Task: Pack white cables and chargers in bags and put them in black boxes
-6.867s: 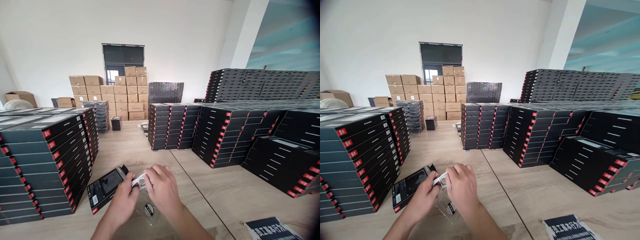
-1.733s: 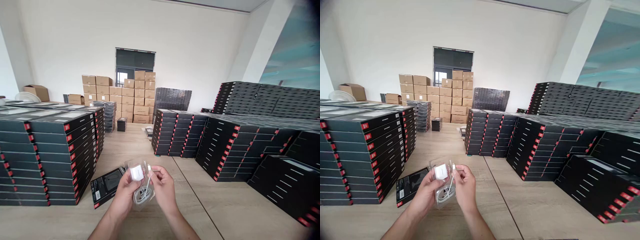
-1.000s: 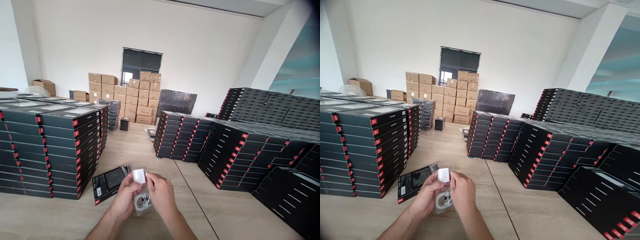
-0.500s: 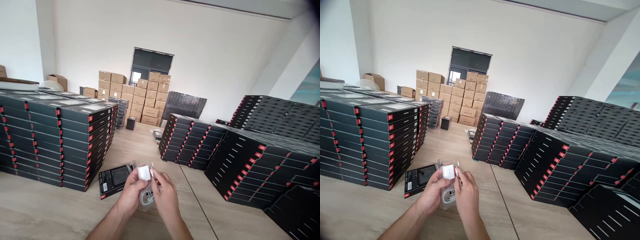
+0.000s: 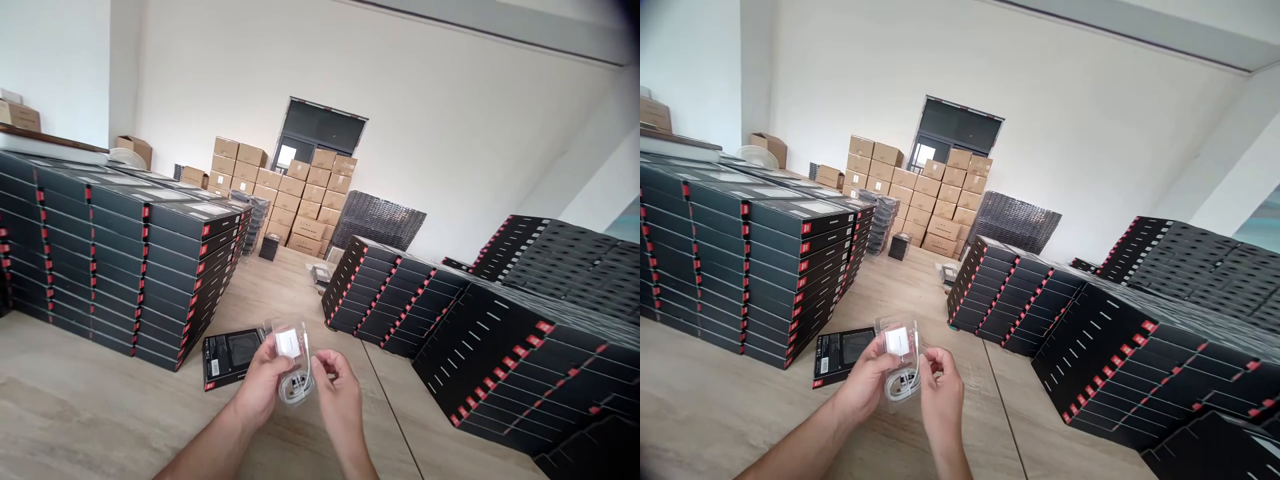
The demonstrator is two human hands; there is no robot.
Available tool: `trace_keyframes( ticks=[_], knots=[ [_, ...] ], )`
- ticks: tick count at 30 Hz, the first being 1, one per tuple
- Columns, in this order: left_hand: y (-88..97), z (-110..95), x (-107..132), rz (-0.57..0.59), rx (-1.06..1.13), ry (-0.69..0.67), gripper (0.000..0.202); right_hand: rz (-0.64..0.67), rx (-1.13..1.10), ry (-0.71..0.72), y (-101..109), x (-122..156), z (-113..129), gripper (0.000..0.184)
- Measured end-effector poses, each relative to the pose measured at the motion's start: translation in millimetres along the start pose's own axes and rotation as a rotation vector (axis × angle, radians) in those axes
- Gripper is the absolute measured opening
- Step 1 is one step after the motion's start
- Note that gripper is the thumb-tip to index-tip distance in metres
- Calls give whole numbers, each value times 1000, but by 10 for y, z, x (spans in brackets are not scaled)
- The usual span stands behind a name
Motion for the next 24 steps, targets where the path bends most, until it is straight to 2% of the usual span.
trace_keyframes(
  ticks=[2,5,8,11,13,16,20,22,24],
  knots=[
    [11,1,-4,-6,-6,-9,61,25,25,1,-20,0,-27,30],
    [-5,17,2,19,-32,-16,61,52,149,81,-55,12,-2,30],
    [-44,42,18,52,-71,-9,61,16,297,176,-33,27,68,24],
    [-43,53,31,28,-69,2,62,-26,333,186,18,24,104,18],
    [-26,54,35,0,-43,10,63,-25,231,130,44,13,80,19],
    [-16,46,31,-12,-10,20,60,67,-42,26,-5,10,16,31],
    [-24,40,29,0,21,39,56,199,-208,10,-84,25,27,41],
    [-24,50,34,-5,22,52,56,200,-236,4,-74,21,28,39],
    [-24,56,37,-15,15,50,54,136,-241,-16,-23,12,16,36]
  ],
)
Point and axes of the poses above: each hand's wrist, its own x-axis away from the middle knuckle, its own y-axis out of the back of the hand, z = x × y, the point moved 9 cm from there along -x, towards the middle knuckle, and after that the axes turned 14 degrees about x, right-handed, at the moved point
